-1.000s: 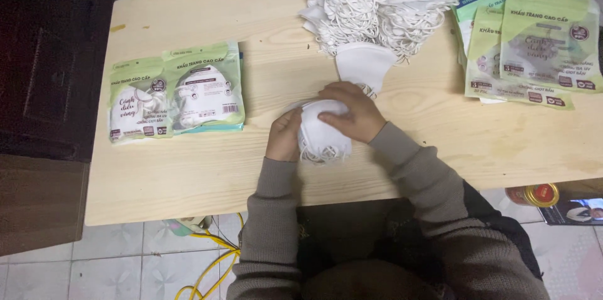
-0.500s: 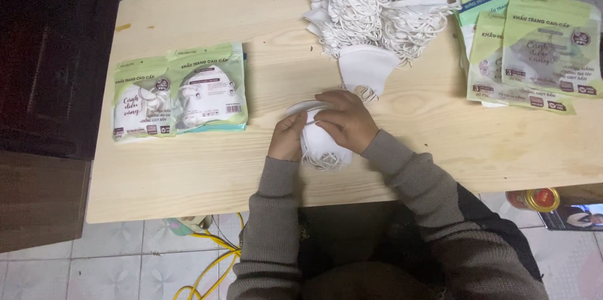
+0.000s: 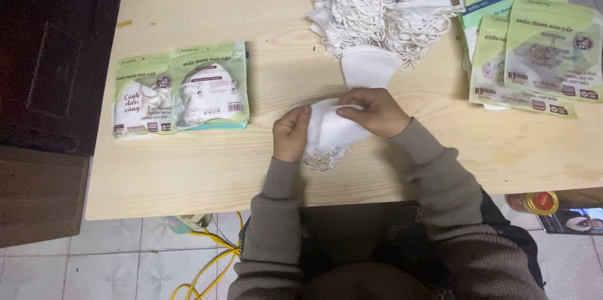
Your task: Folding and stacking face masks at a manual workstation
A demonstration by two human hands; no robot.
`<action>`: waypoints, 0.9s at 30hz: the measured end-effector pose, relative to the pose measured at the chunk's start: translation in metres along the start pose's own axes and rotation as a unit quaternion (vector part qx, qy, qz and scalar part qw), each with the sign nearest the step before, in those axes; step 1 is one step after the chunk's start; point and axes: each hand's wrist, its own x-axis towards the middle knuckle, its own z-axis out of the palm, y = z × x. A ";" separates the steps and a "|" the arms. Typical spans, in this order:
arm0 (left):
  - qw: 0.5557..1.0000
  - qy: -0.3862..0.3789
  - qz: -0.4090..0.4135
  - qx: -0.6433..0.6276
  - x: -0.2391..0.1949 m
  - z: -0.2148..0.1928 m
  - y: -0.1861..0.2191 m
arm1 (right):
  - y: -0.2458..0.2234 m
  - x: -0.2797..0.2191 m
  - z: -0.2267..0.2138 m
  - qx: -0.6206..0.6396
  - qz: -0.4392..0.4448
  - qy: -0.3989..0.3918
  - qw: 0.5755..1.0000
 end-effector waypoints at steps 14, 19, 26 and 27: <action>0.996 -0.080 0.003 -0.038 -0.012 0.011 0.015 | -0.003 0.003 0.017 -0.074 0.042 -0.015 0.996; 0.999 -0.021 0.017 -0.025 -0.014 0.003 0.033 | 0.019 0.010 0.014 -0.087 0.031 0.081 0.992; 0.935 0.132 -0.022 -0.330 0.009 -0.036 0.040 | 0.096 0.011 0.029 -0.231 -0.050 0.081 0.968; 0.929 0.113 -0.033 -0.352 0.009 -0.038 0.048 | 0.097 0.009 0.035 -0.229 -0.052 0.044 0.971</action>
